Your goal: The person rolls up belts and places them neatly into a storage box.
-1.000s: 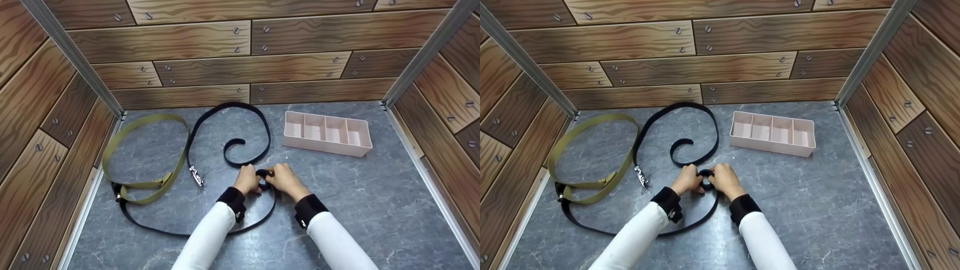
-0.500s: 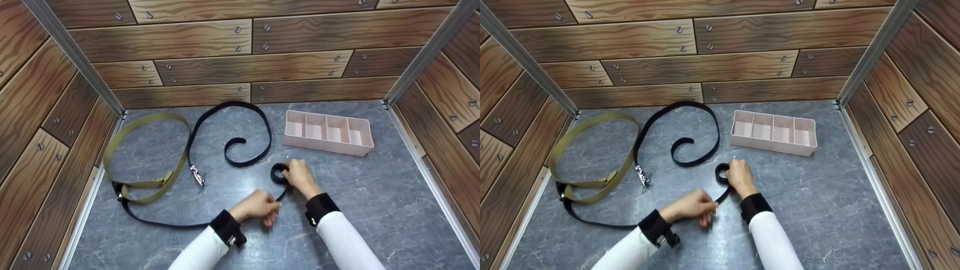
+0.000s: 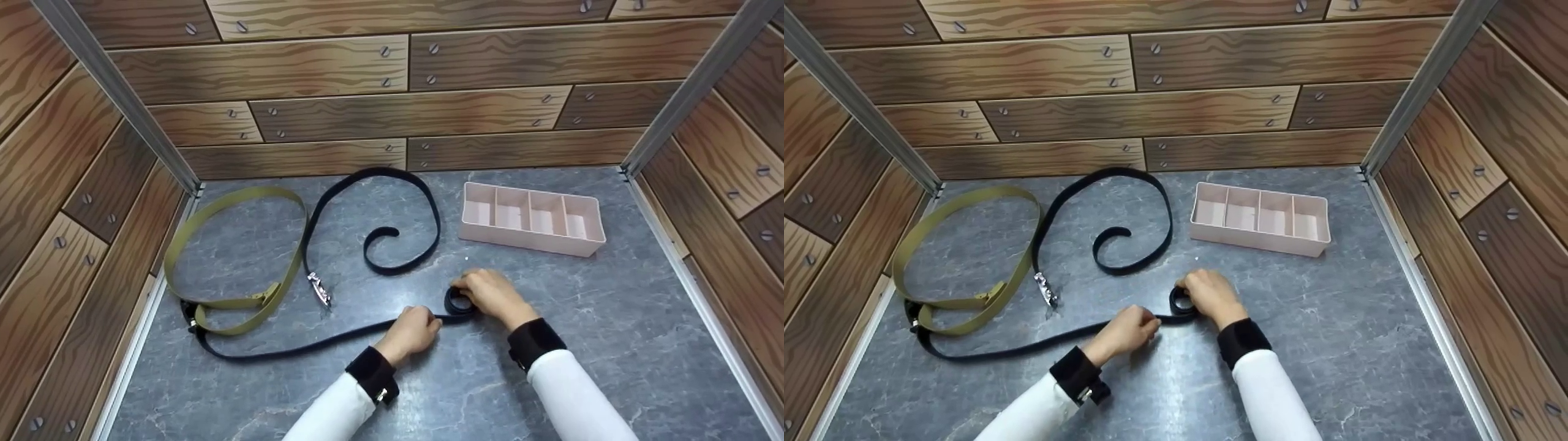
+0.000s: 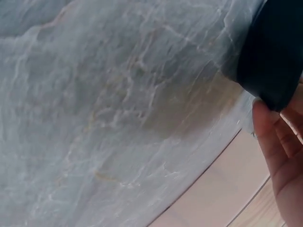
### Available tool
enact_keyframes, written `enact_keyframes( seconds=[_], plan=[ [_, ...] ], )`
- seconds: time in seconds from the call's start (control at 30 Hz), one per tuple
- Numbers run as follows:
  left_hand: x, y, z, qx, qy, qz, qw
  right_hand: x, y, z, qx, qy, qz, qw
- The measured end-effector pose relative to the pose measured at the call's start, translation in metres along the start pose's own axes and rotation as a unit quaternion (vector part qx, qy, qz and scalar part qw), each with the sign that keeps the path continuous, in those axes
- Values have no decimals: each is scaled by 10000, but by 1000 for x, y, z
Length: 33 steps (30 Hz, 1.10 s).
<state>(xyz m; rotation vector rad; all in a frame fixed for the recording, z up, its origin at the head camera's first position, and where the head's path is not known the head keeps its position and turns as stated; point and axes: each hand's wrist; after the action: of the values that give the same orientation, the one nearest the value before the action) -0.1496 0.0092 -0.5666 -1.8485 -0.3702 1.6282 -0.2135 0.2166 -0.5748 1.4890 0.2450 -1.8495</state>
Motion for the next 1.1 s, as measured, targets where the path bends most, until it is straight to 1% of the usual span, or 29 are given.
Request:
enact_keyframes(
  seconds=[0.13, 0.2, 0.27, 0.37, 0.43, 0.53, 0.6, 0.73, 0.83, 0.93, 1.0, 1.07, 1.1],
  plan=[
    [3, 1, 9, -69, -230, -45, 9997, 4, 6, 3, -373, -115, -172, 9991],
    [4, 0, 14, -199, -334, -98, 9992, 6, 9, 5, -484, -114, -146, 9987],
    [5, 0, 17, -394, -442, -198, 9981, 8, 12, 6, -586, -129, -95, 9982],
    [9, 0, 22, -673, -549, -452, 9952, 11, 16, 7, -630, -143, 11, 9979],
    [10, 1, 23, -751, -536, -615, 9938, 13, 18, 7, -558, -181, 124, 9982],
    [10, 3, 26, -815, -411, -769, 9928, 14, 19, 4, -346, -276, 360, 9984],
    [10, 3, 28, -780, -377, -683, 9939, 15, 20, 2, -212, -349, 571, 9975],
    [12, 3, 31, -804, -431, -486, 9946, 17, 21, -1, -17, -442, 896, 9950],
    [13, 2, 32, -803, -406, -492, 9947, 17, 21, -2, 95, -460, 1035, 9935],
    [13, 0, 33, -643, -468, -336, 9963, 17, 21, -2, 316, -458, 1077, 9926],
    [13, -1, 33, -539, -571, -177, 9968, 17, 22, -3, 677, -493, 1042, 9910],
    [14, -1, 33, -453, -722, 11, 9964, 16, 25, -5, 1227, -543, 1020, 9857],
    [15, -2, 32, -441, -780, 54, 9960, 15, 27, -6, 1557, -574, 969, 9814]
  ],
)
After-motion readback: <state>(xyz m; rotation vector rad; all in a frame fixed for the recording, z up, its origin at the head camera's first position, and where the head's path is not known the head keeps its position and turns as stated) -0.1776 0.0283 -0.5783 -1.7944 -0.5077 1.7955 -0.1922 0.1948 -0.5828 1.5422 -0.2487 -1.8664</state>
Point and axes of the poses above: each hand's wrist, its own z-axis towards the middle knuckle, its own x-axis out of the palm, y = z × x, and after that the axes turned 9 degrees about -y, right-handed
